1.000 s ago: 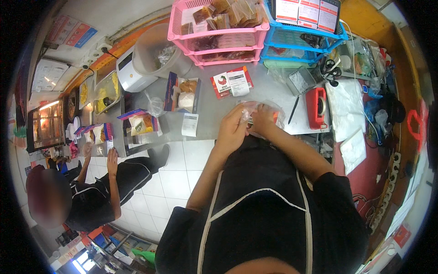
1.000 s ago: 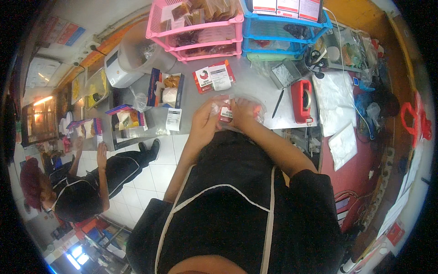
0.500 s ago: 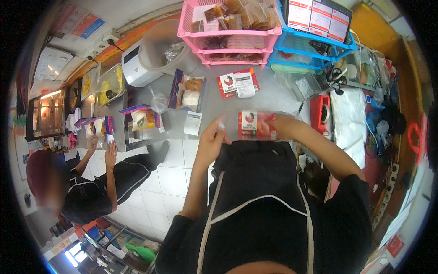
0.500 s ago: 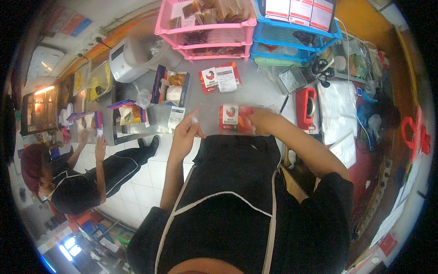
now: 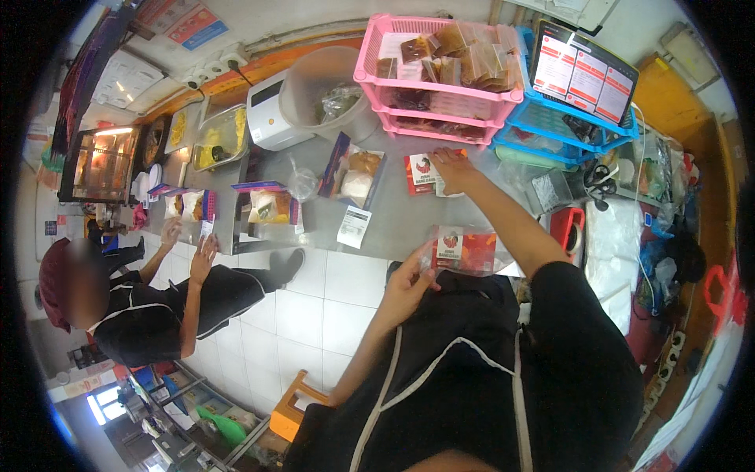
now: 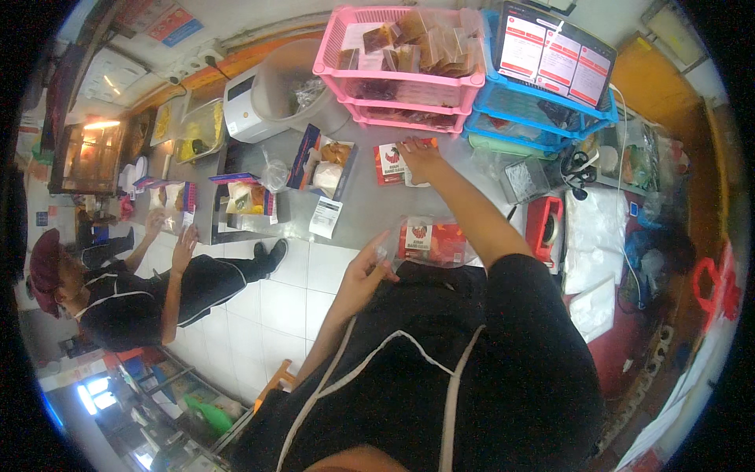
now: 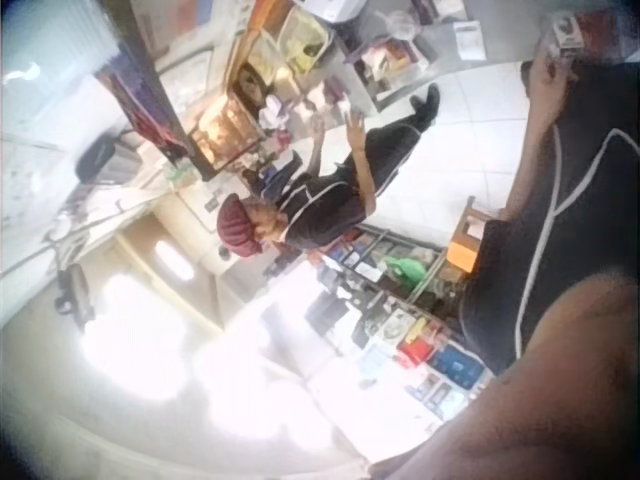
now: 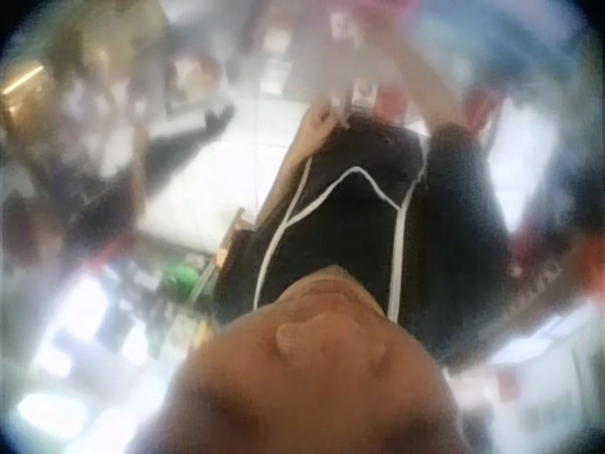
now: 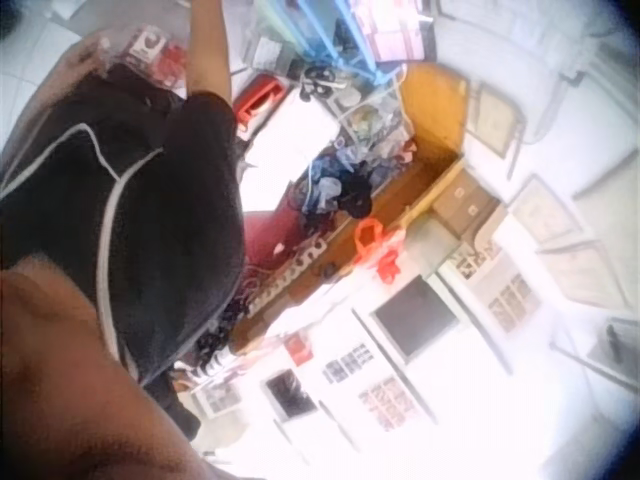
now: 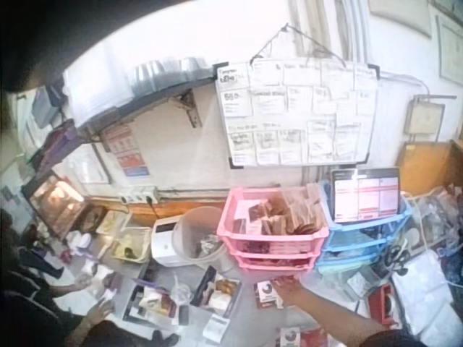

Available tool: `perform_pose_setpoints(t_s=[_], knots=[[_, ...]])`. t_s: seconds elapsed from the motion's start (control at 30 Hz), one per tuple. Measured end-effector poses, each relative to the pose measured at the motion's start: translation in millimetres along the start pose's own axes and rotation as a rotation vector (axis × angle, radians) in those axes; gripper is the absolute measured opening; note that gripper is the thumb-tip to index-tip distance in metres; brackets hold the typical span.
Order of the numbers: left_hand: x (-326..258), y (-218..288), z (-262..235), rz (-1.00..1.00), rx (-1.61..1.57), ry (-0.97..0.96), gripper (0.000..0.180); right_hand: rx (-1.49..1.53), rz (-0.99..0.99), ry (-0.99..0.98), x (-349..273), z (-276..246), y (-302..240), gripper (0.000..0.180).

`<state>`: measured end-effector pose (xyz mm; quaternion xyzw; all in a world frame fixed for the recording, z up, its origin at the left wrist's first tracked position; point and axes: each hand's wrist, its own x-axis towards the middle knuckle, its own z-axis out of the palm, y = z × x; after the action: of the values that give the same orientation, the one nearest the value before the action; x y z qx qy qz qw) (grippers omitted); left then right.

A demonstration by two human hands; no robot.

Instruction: The person packages food items into plastic bags and boxes, using a stapler to seal the packages. They handle various food items, including bread and snacks, and place them into different containers. The person also writes on a piece of paper and interacts with another person in the background.

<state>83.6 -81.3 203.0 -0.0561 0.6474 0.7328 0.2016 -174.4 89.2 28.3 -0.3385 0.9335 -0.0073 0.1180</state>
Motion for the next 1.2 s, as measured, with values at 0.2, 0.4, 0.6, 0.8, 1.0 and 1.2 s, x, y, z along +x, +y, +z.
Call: perform_pose_setpoints(t_s=[0.2, 0.4, 0.6, 0.8, 1.0, 1.2], knots=[[-5, -13, -2, -0.009, -0.024, 0.019, 0.058, 0.045, 0.117, -0.09, -1, -13, -23, 0.117], [11, -22, -11, -0.026, -0.102, -0.026, 0.063, 0.593, 0.075, 0.179, -57, -52, 7, 0.116], [31, -25, -21, -0.082, -0.233, -0.053, 0.073, 1.168, 0.028, 0.265, -182, -125, -28, 0.106], [49, -20, -41, -0.135, -0.156, -0.201, 0.074, 1.35, 0.21, 0.387, -219, -89, -91, 0.111], [48, -10, -36, -0.2, -0.094, -0.256, 0.074, 0.714, 0.271, 0.546, -196, -60, -97, 0.119], [58, -8, -48, -0.147, -0.081, -0.18, 0.069, 0.459, 0.233, 0.219, -222, -61, -91, 0.111]])
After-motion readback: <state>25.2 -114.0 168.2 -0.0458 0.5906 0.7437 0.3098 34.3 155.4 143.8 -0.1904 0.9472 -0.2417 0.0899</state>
